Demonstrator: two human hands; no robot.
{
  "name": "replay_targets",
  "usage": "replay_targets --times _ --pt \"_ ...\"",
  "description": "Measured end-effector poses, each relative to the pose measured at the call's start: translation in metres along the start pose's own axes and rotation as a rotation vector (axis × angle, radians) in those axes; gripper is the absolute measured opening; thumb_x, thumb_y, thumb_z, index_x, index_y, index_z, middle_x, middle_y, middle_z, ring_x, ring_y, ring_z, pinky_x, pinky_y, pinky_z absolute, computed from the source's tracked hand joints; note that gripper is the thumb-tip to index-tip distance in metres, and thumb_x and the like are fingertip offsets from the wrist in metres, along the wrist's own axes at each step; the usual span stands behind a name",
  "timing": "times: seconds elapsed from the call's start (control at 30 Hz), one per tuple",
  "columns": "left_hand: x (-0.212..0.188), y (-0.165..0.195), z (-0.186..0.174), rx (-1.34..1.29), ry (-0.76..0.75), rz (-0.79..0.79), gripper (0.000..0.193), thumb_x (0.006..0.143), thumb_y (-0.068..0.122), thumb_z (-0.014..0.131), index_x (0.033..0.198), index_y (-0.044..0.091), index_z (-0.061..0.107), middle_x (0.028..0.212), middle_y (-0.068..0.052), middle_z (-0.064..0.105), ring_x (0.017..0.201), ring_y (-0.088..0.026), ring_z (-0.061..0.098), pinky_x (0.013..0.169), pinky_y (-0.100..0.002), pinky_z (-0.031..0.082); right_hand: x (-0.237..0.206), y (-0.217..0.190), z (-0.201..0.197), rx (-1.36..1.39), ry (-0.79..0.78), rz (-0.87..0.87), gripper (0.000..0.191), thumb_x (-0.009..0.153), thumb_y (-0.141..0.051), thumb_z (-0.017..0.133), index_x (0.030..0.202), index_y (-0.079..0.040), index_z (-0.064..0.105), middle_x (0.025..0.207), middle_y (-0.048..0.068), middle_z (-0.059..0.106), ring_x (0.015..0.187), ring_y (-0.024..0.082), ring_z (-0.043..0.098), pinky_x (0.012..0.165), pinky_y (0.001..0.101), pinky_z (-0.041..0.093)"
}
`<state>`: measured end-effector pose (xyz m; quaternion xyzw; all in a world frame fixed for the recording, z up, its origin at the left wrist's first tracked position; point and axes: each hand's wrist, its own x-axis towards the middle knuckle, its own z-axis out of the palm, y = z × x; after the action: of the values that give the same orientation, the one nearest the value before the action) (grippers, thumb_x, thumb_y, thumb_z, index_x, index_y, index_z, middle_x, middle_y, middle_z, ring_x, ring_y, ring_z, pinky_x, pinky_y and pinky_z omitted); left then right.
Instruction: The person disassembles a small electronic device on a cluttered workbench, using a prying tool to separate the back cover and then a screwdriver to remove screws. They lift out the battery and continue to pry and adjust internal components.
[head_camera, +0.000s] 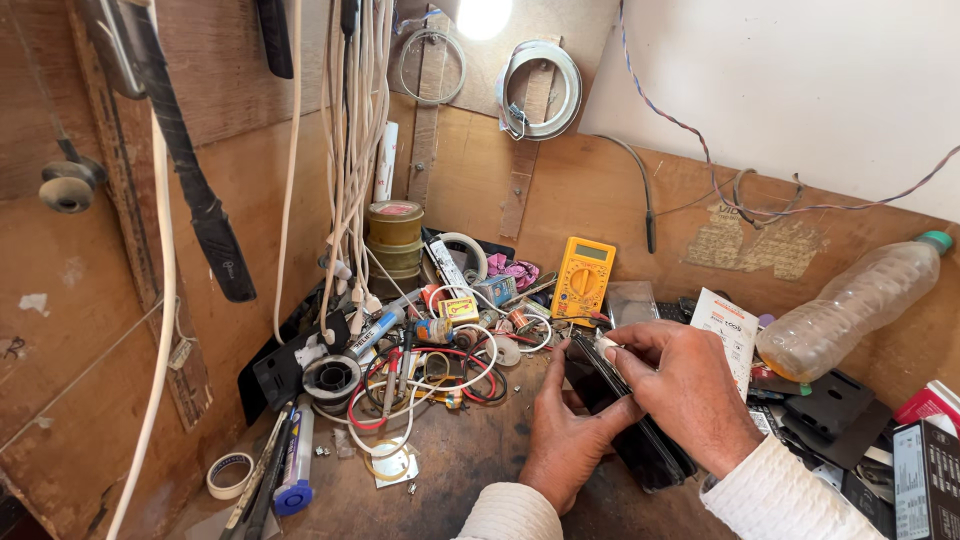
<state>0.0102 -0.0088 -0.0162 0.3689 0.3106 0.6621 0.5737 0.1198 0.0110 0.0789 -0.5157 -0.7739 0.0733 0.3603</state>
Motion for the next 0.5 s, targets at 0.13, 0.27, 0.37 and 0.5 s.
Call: replay_targets --times 0.13,0.27,0.37,0.5 --pt "0.0008 -0.0011 -0.0004 0.021 0.0 -0.001 0.103 0.069 0.025 0.089 0.157 0.016 0.035 0.108 -0.007 0.072 0.092 -0.013 0.071 0.072 -0.028 0.059 -0.0011 -0.0004 -0.0005 0.0 0.009 -0.063 0.026 0.081 -0.017 0.075 0.103 -0.004 0.079 0.089 0.014 0.081 0.077 0.023 0.081 0.07 0.0343 0.06" --pt "0.0022 -0.0025 -0.0002 0.052 0.004 0.038 0.101 0.07 0.025 0.089 0.156 0.015 0.038 0.107 -0.007 0.072 0.091 -0.012 0.069 0.073 -0.028 0.059 -0.0024 -0.0023 -0.0013 -0.067 0.009 -0.091 0.026 0.081 -0.019 0.075 0.102 -0.005 0.079 0.09 0.014 0.08 0.079 0.027 0.079 0.071 0.0366 0.059" --pt "0.0022 -0.0031 -0.0007 0.054 -0.024 0.089 0.092 0.071 0.026 0.089 0.151 0.011 0.045 0.108 -0.006 0.072 0.092 -0.012 0.069 0.073 -0.028 0.058 -0.0052 -0.0049 0.0002 -0.088 0.031 -0.136 0.024 0.082 -0.017 0.073 0.101 -0.004 0.079 0.091 0.015 0.079 0.082 0.029 0.078 0.073 0.038 0.058" --pt "0.0021 -0.002 -0.0001 0.1 0.022 0.026 0.095 0.068 0.026 0.088 0.151 0.019 0.042 0.105 -0.005 0.072 0.089 -0.012 0.068 0.071 -0.028 0.058 -0.0088 -0.0081 0.0003 -0.15 0.049 -0.179 0.022 0.081 -0.015 0.073 0.098 -0.004 0.079 0.09 0.016 0.078 0.084 0.033 0.075 0.074 0.0407 0.057"
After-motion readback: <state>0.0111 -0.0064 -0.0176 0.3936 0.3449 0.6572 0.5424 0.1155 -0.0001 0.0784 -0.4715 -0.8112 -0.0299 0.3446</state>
